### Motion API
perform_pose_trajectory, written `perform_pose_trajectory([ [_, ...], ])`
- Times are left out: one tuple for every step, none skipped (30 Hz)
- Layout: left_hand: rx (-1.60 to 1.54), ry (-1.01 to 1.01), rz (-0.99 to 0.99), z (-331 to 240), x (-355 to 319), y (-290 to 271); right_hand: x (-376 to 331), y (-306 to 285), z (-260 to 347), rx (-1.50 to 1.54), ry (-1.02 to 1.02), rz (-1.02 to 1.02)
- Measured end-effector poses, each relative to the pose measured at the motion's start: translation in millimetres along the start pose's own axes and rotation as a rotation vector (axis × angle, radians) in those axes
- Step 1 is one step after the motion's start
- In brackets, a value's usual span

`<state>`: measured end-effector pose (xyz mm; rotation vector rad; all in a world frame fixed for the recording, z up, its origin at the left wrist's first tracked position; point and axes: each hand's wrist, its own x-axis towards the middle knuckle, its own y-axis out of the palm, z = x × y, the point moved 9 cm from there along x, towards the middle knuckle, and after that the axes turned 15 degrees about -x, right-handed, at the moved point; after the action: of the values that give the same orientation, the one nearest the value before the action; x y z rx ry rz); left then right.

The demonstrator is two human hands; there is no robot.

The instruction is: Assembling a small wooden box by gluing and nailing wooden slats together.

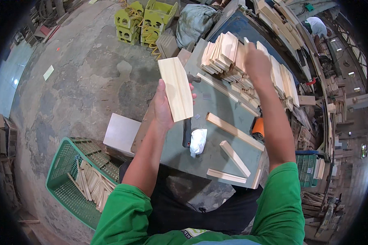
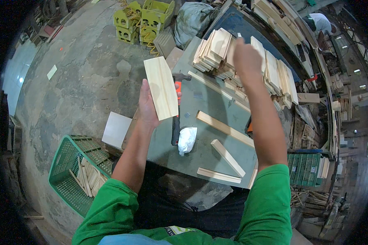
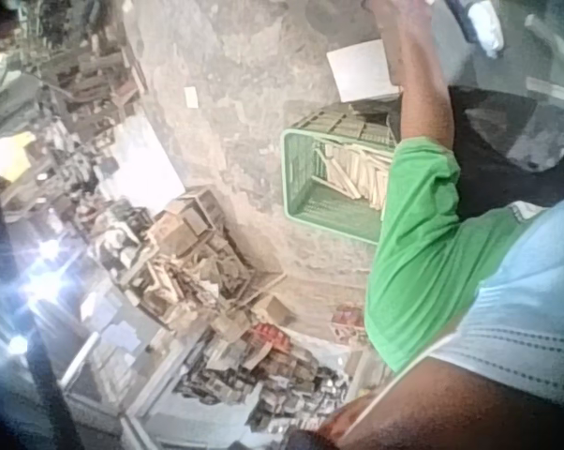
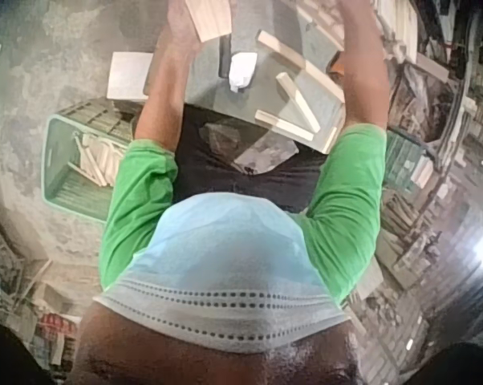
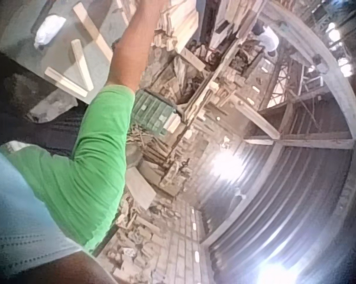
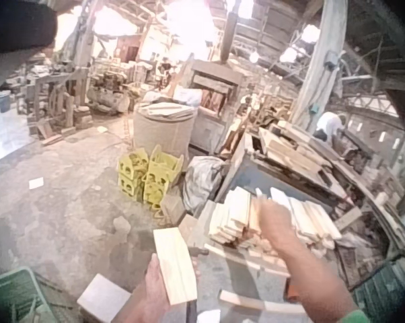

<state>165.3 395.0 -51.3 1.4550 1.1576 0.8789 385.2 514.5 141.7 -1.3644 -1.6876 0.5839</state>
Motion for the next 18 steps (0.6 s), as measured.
perform_pose_trajectory([
  [-0.002, 0.002, -0.002, 0.0, 0.2, -0.2, 0.5, -13.2, -7.6, -0.001, -0.004, 0.001],
  [0.025, 0.006, 0.004, -0.5, 1.1, 0.9, -3.2, -36.8, -21.3, 0.016, 0.039, -0.094],
  [0.055, 0.008, 0.011, -1.4, 0.6, 2.9, -11.1, -59.6, -32.3, 0.034, 0.083, -0.187],
  [0.051, 0.003, 0.012, -0.6, 0.6, 4.1, -19.6, -72.0, -34.3, 0.028, 0.085, -0.185],
  [0.035, 0.012, -0.008, -1.0, 0.1, 4.2, -33.1, -92.3, -32.8, 0.124, 0.076, -0.279],
  [0.016, 0.019, -0.021, -0.5, 0.4, 7.2, -50.0, -112.4, -32.1, 0.215, 0.068, -0.379],
  [0.016, 0.015, -0.02, 1.8, 0.5, 7.0, -67.7, -116.2, -22.9, 0.244, 0.036, -0.381],
  [-0.03, 0.005, -0.035, 3.4, 0.2, 7.7, -86.4, -123.2, -11.6, 0.272, 0.004, -0.387],
  [-0.067, 0.001, -0.058, 2.3, -1.8, 4.6, -107.7, -119.7, 8.7, 0.367, -0.061, -0.386],
  [-0.069, -0.006, -0.055, 6.8, -1.3, 4.7, -130.5, -114.5, 26.2, 0.446, -0.122, -0.383],
  [-0.128, -0.023, -0.054, 11.0, -1.6, 4.7, -151.2, -114.2, 49.0, 0.515, -0.228, -0.34],
  [-0.192, -0.047, -0.049, 17.9, -0.3, 6.9, -169.1, -114.5, 68.0, 0.572, -0.331, -0.295],
  [-0.189, -0.055, -0.045, 20.7, -0.1, 8.2, -187.5, -117.4, 87.8, 0.603, -0.462, -0.347],
  [-0.139, -0.067, -0.037, 24.1, 1.3, 7.6, -202.2, -116.9, 101.9, 0.628, -0.594, -0.397],
  [-0.086, -0.074, -0.031, 24.6, 1.5, 5.0, -202.6, -112.6, 102.9, 0.628, -0.587, -0.399],
  [-0.129, -0.112, -0.012, 25.7, 1.3, 1.8, -198.6, -103.4, 106.7, 0.663, -0.602, -0.312],
  [-0.126, -0.117, -0.009, 25.7, 1.7, 0.8, -192.9, -92.5, 110.5, 0.696, -0.616, -0.225],
  [-0.101, -0.069, -0.018, 19.3, 0.3, 4.6, -172.0, -80.6, 96.3, 0.746, -0.54, -0.282],
])
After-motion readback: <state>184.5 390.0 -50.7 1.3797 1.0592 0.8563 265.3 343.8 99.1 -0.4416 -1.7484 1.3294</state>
